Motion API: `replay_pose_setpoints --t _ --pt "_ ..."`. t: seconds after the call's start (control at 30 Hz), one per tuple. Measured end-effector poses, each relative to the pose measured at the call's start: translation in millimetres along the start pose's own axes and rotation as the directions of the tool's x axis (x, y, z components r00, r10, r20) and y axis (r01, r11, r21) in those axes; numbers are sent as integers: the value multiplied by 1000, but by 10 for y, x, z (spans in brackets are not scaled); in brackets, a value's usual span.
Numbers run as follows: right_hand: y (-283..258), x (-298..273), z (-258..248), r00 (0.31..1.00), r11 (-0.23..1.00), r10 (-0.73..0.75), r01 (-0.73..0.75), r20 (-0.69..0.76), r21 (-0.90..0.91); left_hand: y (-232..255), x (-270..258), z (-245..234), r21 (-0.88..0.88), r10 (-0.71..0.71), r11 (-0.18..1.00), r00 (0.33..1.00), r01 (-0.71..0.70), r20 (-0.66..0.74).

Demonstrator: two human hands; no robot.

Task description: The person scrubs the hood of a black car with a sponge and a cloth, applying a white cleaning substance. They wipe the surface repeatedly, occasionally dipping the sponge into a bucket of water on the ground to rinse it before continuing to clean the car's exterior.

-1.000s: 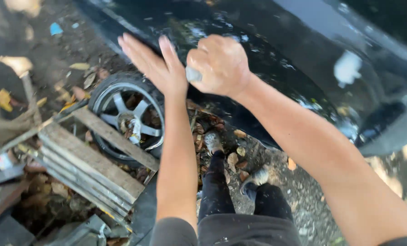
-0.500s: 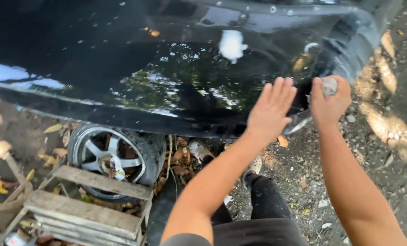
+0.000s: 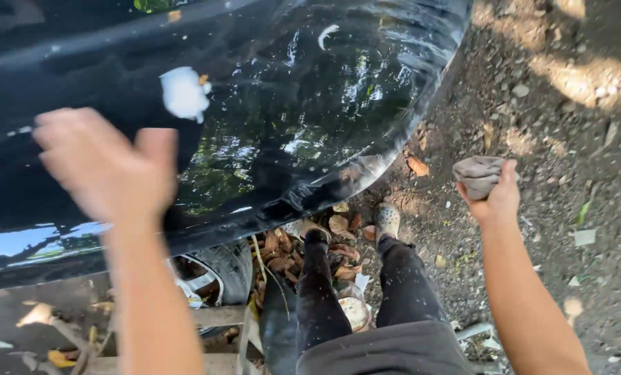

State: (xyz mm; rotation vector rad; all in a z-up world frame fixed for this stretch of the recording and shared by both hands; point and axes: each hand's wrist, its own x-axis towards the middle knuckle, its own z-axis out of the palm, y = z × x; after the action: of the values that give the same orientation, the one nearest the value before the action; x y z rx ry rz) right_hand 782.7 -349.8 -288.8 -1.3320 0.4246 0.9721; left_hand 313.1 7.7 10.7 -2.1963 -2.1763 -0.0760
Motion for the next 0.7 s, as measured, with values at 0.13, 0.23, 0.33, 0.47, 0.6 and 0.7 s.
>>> replay_pose_setpoints --t 0.13,0.23,0.33,0.47,0.6,0.7 --pt "243 52 65 996 994 90 -89 -6 59 1754 -413 338 10 448 888 871 -459 202" --pt "275 -19 263 990 989 141 -139 -19 58 2835 -504 942 -119 558 830 803 -545 211" --pt "296 -45 342 981 980 196 -195 -16 27 3546 -743 1546 -50 688 718 697 -694 201" --pt "324 30 261 953 960 278 -275 118 -44 3676 -1339 2092 143 861 448 468 -883 197" --pt "332 225 75 919 945 325 -320 224 -60 2954 -1371 1250 -95 844 536 533 -839 55" --pt "463 487 -13 888 919 394 -373 239 -129 2701 -1154 27 108 544 706 634 -700 549"
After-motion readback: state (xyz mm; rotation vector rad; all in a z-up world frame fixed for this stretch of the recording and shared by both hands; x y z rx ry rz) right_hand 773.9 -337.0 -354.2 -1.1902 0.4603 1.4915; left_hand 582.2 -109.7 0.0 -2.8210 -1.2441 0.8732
